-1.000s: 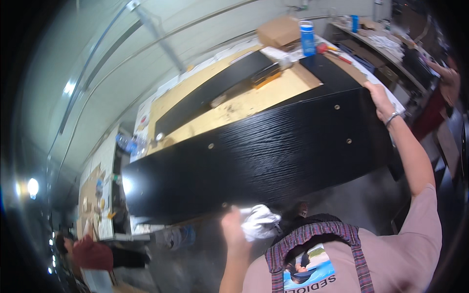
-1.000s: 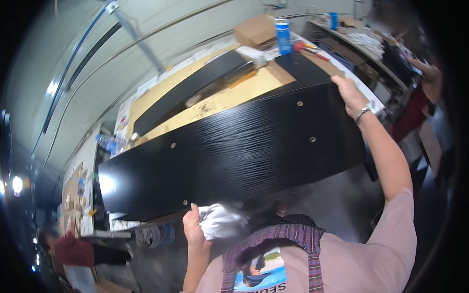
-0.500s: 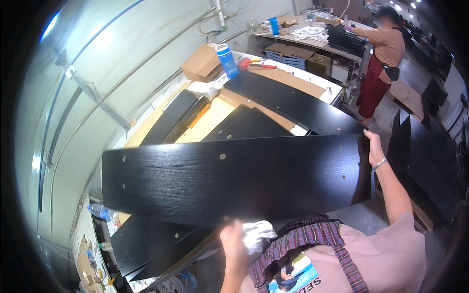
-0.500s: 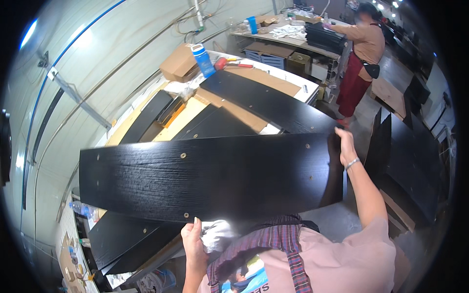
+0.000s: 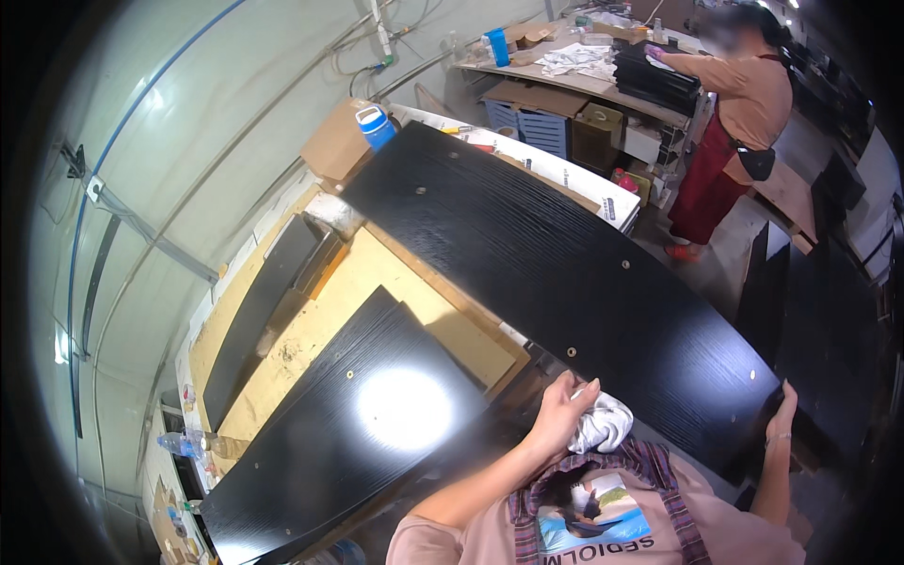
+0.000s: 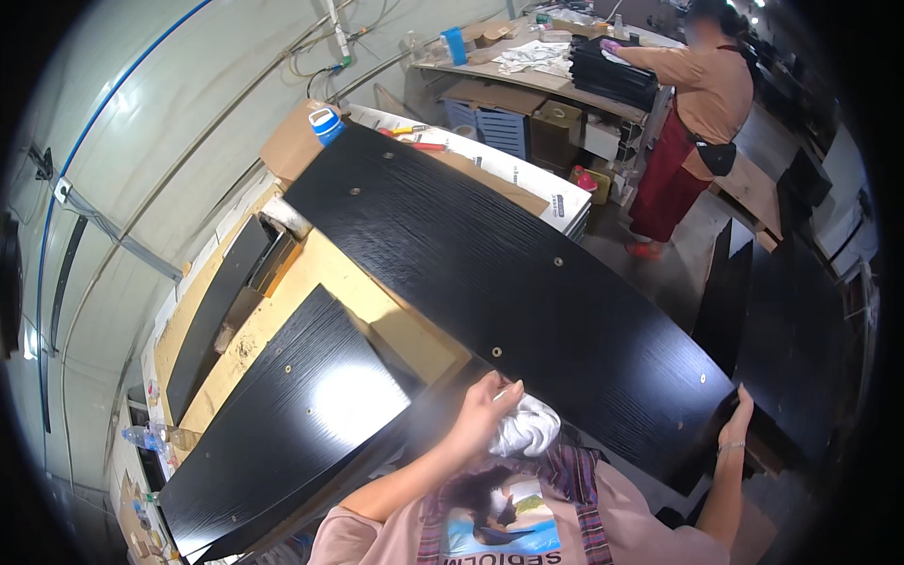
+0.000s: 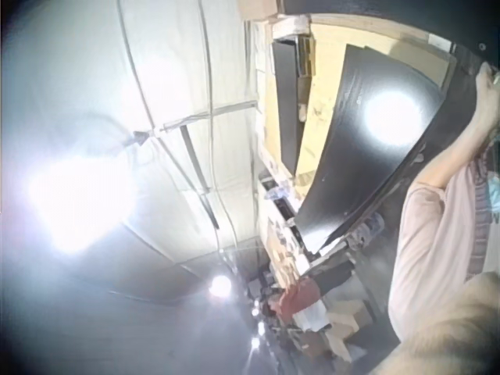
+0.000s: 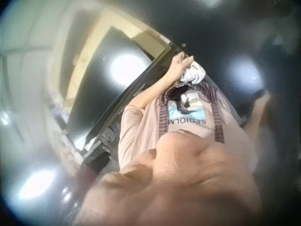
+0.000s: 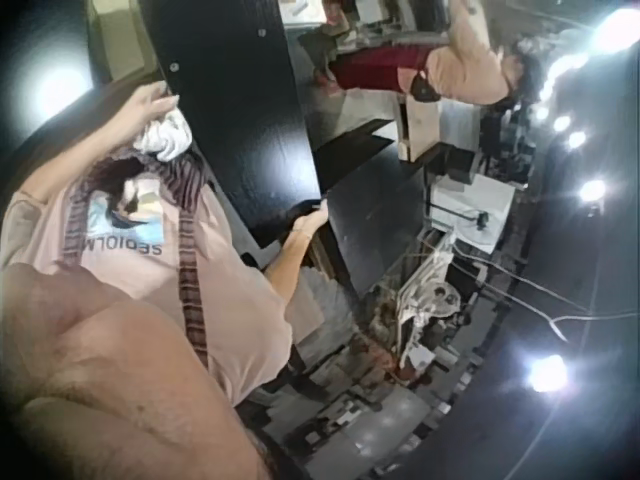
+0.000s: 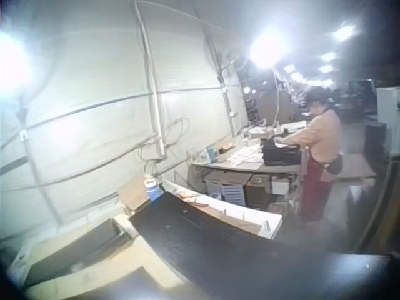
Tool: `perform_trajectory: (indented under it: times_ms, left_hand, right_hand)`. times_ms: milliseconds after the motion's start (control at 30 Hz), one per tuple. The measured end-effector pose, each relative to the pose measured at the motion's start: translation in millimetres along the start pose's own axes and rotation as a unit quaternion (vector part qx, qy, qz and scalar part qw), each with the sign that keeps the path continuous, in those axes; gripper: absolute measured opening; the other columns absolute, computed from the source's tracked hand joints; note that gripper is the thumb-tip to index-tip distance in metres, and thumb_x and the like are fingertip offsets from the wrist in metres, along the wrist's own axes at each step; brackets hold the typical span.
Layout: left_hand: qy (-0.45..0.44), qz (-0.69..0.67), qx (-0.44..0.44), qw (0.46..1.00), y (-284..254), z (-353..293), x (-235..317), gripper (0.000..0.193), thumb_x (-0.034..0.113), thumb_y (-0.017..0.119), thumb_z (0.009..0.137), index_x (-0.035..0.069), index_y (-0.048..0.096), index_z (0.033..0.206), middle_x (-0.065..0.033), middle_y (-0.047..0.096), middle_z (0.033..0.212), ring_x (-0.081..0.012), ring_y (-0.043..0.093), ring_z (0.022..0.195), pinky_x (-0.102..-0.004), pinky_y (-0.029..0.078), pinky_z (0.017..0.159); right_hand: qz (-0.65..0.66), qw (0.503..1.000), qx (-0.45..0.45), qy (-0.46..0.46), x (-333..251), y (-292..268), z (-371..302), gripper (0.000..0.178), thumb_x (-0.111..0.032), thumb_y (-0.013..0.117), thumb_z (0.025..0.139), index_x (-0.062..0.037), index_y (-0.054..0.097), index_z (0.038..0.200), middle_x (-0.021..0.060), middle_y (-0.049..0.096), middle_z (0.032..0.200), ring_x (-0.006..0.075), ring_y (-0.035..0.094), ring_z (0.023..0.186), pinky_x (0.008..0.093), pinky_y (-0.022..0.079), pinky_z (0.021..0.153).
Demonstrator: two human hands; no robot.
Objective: The person wipes a black curved wooden panel with a white cloth, repeatedly applying liquid from a bottle and rubbing the surface. The person also uses a small metal scraper on the panel edges and continues wiping the surface throughout the clip.
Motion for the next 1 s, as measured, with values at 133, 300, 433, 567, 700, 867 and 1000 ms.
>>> perform_trajectory:
  times_ms: [133, 300, 433, 567, 700, 867, 1000]
  left_hand:
    - [-0.065, -0.148, 0.071, 0.984, -2, 67, -26, 0.028, 0.024, 0.069, 0.100, -0.002, 0.060, 0.096, -0.0055, 0.062, 0.080, -0.0114, 0.058, 0.068, -0.0290, 0.050, 0.061]
    - [-0.072, -0.165, 0.173, 0.968, -48, 157, -54, 0.029, 0.014, 0.059, 0.103, -0.014, 0.061, 0.110, -0.0208, 0.070, 0.095, -0.0292, 0.072, 0.082, -0.0410, 0.059, 0.070]
    - [-0.025, -0.256, 0.217, 0.942, -82, 197, -55, 0.028, 0.011, 0.057, 0.102, -0.016, 0.062, 0.103, -0.0220, 0.069, 0.092, -0.0329, 0.072, 0.079, -0.0445, 0.059, 0.069]
    - [-0.038, -0.192, 0.306, 0.932, -98, 209, -36, 0.028, 0.009, 0.063, 0.099, -0.020, 0.061, 0.100, -0.0231, 0.069, 0.090, -0.0322, 0.072, 0.073, -0.0439, 0.060, 0.064]
    - [-0.026, -0.123, 0.311, 0.942, -129, 221, -40, 0.034, 0.012, 0.067, 0.097, -0.020, 0.062, 0.106, -0.0236, 0.069, 0.092, -0.0295, 0.071, 0.079, -0.0422, 0.057, 0.066]
    - [-0.031, 0.130, 0.314, 0.940, -141, 218, -38, 0.043, 0.023, 0.076, 0.090, -0.017, 0.067, 0.103, -0.0191, 0.073, 0.095, -0.0253, 0.071, 0.086, -0.0395, 0.055, 0.076]
    - [-0.044, 0.355, 0.282, 0.890, -130, 205, -15, 0.037, 0.021, 0.076, 0.090, -0.009, 0.070, 0.109, -0.0136, 0.075, 0.099, -0.0185, 0.068, 0.088, -0.0363, 0.054, 0.079]
  right_hand:
    - [-0.031, 0.995, 0.092, -0.032, 16, 20, 14, 0.021, -0.024, 0.064, 0.096, -0.0051, 0.068, 0.105, 0.0018, 0.065, 0.105, 0.0166, 0.059, 0.100, 0.0311, 0.045, 0.095]
    - [-0.070, 0.992, 0.091, -0.057, 41, 112, 37, 0.028, -0.021, 0.063, 0.099, -0.0109, 0.063, 0.074, -0.0013, 0.060, 0.078, 0.0125, 0.057, 0.076, 0.0299, 0.047, 0.074]
    - [-0.097, 0.989, 0.068, -0.091, 65, 178, 51, 0.037, -0.019, 0.064, 0.100, -0.0121, 0.053, 0.065, -0.0046, 0.050, 0.070, 0.0085, 0.044, 0.067, 0.0292, 0.038, 0.064]
    - [-0.099, 0.988, 0.072, -0.090, 90, 213, 53, 0.038, -0.018, 0.064, 0.100, -0.0117, 0.052, 0.065, -0.0039, 0.050, 0.071, 0.0089, 0.044, 0.070, 0.0296, 0.038, 0.066]
    - [-0.124, 0.988, 0.071, -0.059, 107, 235, 40, 0.038, -0.021, 0.065, 0.100, -0.0118, 0.052, 0.066, -0.0028, 0.052, 0.073, 0.0099, 0.048, 0.075, 0.0304, 0.043, 0.075]
    - [-0.114, 0.990, 0.077, -0.036, 125, 238, 26, 0.036, -0.024, 0.065, 0.101, -0.0110, 0.053, 0.069, -0.0031, 0.050, 0.074, 0.0100, 0.043, 0.075, 0.0305, 0.040, 0.072]
    - [-0.127, 0.987, 0.082, -0.055, 131, 238, 30, 0.036, -0.024, 0.064, 0.102, -0.0112, 0.053, 0.070, -0.0044, 0.046, 0.073, 0.0093, 0.040, 0.074, 0.0307, 0.038, 0.071]
Point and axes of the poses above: each hand's wrist, its own z-axis towards the middle knuckle, its own y-axis out of the palm, x = y × z, the point moved 4 cm from there along z, towards the middle knuckle
